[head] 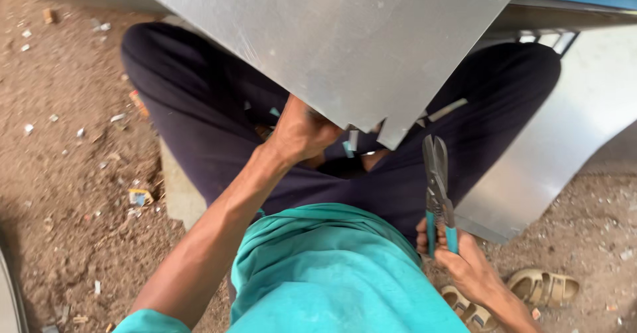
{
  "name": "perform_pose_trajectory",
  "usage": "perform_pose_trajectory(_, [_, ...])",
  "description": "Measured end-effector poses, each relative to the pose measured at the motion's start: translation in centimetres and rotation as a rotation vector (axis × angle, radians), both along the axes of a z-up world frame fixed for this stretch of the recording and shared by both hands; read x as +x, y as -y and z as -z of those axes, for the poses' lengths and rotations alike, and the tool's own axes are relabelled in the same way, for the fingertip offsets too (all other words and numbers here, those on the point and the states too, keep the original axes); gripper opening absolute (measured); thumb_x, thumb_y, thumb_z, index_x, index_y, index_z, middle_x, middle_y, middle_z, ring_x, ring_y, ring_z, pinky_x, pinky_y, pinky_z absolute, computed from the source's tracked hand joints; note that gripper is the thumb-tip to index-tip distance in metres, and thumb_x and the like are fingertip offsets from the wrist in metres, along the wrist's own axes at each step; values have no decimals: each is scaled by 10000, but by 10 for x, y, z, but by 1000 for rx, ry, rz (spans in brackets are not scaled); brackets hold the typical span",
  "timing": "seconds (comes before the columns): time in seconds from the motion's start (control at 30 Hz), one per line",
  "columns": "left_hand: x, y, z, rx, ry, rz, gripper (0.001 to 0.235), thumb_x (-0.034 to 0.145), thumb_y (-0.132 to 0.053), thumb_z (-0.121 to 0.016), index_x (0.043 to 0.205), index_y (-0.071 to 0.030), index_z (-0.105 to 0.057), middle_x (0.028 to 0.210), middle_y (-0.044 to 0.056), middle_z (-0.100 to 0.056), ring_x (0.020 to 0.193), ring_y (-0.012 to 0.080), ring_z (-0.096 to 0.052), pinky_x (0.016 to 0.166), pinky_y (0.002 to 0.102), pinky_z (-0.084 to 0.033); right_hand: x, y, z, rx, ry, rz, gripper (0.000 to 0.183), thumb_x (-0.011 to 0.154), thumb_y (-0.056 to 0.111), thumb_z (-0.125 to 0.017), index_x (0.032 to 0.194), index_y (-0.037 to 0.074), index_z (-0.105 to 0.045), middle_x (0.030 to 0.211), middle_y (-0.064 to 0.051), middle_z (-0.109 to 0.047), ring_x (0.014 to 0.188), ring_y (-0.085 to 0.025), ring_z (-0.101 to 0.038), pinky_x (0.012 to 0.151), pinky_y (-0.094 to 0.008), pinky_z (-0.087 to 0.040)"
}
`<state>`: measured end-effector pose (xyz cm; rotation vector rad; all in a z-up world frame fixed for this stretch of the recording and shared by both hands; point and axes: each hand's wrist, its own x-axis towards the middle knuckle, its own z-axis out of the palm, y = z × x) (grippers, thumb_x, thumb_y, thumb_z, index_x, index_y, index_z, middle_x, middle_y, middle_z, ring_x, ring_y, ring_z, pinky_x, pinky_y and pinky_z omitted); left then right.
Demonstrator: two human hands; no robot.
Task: The person sits cross-legged on the ground and uses tin snips to cut notches along the edges of a large translucent sheet, then repeats the process on a blue sheet. Cut pieces fall onto the ground.
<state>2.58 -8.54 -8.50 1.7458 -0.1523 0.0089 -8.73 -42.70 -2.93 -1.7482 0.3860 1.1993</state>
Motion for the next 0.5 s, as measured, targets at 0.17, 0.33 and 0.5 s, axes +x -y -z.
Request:
perform_pose_trajectory(0.17, [-20, 3, 9, -861, -458, 58, 182, 942, -50, -748, 1097, 31, -698, 955, 167, -730, 941, 284, -716, 854, 413, -598, 21, 0, -20, -184, 64, -287, 623, 676, 170, -514, 1280, 57, -621, 1052, -99, -694, 976, -223, -677, 883, -379, -550])
perform_pose_trajectory(0.33, [-41, 6, -37, -89, -201, -161, 317, 864, -171, -824, 1109, -10, -705, 1049, 133, -772, 933, 231, -731, 810, 391, -585, 47, -1, -34, -184, 92, -455, 700, 677, 177, -539, 1369, 78, -588, 1109, -105, -693, 838, -235, -570, 762, -390, -565])
perform_pose_trajectory(0.5, [-56, 15, -65, -751, -513, -261, 562, 827, -100, -811, 1319, 1, -559, 917, 120, -765, 827, 144, -727, 741, 301, -606, 85, -17, -55, -231, 27, -559, 696, 627, 177, -556, 1310, 73, -635, 1073, -111, -704, 718, -247, -498, 653, -430, -532])
